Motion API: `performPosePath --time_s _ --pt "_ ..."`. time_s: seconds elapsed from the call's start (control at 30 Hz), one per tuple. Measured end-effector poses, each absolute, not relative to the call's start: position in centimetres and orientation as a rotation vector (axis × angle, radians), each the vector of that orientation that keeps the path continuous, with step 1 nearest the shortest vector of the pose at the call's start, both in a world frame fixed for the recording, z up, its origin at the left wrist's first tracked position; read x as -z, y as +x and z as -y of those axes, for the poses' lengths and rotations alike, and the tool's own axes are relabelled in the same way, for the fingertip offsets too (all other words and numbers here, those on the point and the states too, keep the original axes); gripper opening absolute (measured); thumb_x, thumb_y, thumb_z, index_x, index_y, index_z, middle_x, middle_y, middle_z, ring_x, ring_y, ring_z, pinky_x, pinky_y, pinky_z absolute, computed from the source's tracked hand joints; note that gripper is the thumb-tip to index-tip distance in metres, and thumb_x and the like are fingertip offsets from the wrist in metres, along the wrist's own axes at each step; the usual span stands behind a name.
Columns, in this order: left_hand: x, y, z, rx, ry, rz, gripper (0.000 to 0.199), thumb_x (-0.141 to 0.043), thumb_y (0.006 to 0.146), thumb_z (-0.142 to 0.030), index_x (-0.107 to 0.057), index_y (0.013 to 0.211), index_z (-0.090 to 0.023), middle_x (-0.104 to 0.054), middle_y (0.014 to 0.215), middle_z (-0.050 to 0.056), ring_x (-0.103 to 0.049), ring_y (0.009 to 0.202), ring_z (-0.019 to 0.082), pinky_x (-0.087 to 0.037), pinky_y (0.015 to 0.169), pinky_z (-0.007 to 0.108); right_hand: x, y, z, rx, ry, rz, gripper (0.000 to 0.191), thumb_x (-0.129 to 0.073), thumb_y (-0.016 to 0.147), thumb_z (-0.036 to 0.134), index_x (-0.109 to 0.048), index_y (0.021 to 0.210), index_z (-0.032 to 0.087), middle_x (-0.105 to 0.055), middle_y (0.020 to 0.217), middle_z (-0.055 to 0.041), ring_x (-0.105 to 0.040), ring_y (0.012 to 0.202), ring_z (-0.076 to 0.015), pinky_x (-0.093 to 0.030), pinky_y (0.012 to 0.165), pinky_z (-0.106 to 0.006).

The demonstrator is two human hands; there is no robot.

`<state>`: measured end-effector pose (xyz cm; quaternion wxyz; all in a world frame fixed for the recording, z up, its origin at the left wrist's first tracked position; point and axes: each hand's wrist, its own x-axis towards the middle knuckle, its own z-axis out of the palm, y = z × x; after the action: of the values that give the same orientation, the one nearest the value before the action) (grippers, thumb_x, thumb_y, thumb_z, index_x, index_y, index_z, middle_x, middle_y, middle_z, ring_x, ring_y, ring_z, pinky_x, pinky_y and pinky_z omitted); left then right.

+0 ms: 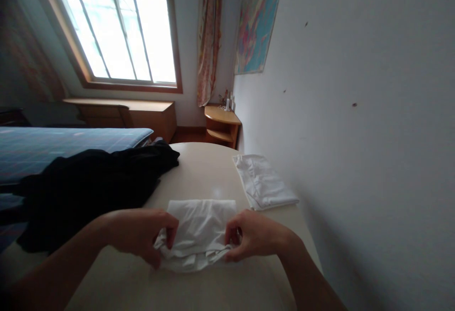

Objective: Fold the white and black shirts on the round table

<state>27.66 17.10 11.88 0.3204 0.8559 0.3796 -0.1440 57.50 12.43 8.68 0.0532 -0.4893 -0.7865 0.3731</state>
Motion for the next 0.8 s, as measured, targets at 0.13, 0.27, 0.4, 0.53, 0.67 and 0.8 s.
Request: performPosePath --time_s 0.13,0.27,0.4,0.53,0.67,0.8 --pt "-11.7 26.2 -19.0 0.26 2.164 -0.997 0.032 -0.074 0.072 -0.043 -0.07 0.095 -0.022 -0.068 0.082 -0.001 -0.062 0.071 0.016 -0.045 0.062 0.023 -8.4 58.7 -13.3 -0.933 -1.443 2.332 0.019 -0.06 0.083 0.028 -0.073 0.081 0.015 -0.057 0.061 0.0029 -0.047 0.056 -0.0095 -0.035 0.054 -0.021" --pt "-10.2 23.9 -22.4 -0.021 2.273 -1.188 0.036 -0.06 0.078 -0.036 -0.064 0.11 -0.019 -0.07 0.103 0.004 -0.064 0.083 0.019 -0.048 0.076 0.028 -7.0 60.7 -14.9 -0.491 -1.481 2.193 0.033 -0.056 0.076 0.011 -0.071 0.104 0.018 -0.067 0.083 -0.002 -0.057 0.071 -0.0142 -0.045 0.068 -0.025" --pt "-8.0 22.8 -24.5 0.016 2.167 -1.189 0.056 -0.064 0.068 -0.031 -0.061 0.123 -0.019 -0.069 0.116 0.005 -0.065 0.089 0.021 -0.049 0.078 0.027 -5.4 61.5 -16.2 -0.46 -1.373 2.258 0.041 -0.064 0.076 0.015 -0.07 0.116 0.023 -0.069 0.116 -0.0075 -0.061 0.105 -0.0221 -0.046 0.097 -0.037" --pt "-6.9 23.6 -24.8 0.044 2.087 -1.072 0.052 -0.067 0.07 -0.036 -0.065 0.12 -0.02 -0.071 0.111 0.003 -0.066 0.083 0.019 -0.049 0.073 0.025 -4.6 61.2 -16.7 -0.531 -1.361 2.249 0.035 -0.066 0.082 0.023 -0.072 0.117 0.022 -0.071 0.117 -0.0078 -0.061 0.114 -0.0245 -0.044 0.103 -0.039" --pt "-6.4 24.3 -24.9 0.005 2.127 -1.029 0.043 -0.065 0.075 -0.04 -0.07 0.113 -0.019 -0.073 0.104 0.003 -0.066 0.085 0.02 -0.048 0.076 0.025 -4.3 61.0 -16.9 -0.594 -1.374 2.209 0.031 -0.063 0.086 0.029 -0.073 0.115 0.022 -0.073 0.114 -0.0073 -0.064 0.11 -0.0242 -0.048 0.099 -0.038" --pt "-5.9 24.3 -25.2 -0.036 2.149 -1.001 0.038 -0.059 0.078 -0.035 -0.071 0.111 -0.02 -0.074 0.103 0.003 -0.067 0.09 0.021 -0.048 0.079 0.026 -4.2 60.9 -16.9 -0.645 -1.367 2.192 0.032 -0.059 0.088 0.029 -0.072 0.116 0.022 -0.073 0.115 -0.0078 -0.066 0.108 -0.0244 -0.05 0.097 -0.038"
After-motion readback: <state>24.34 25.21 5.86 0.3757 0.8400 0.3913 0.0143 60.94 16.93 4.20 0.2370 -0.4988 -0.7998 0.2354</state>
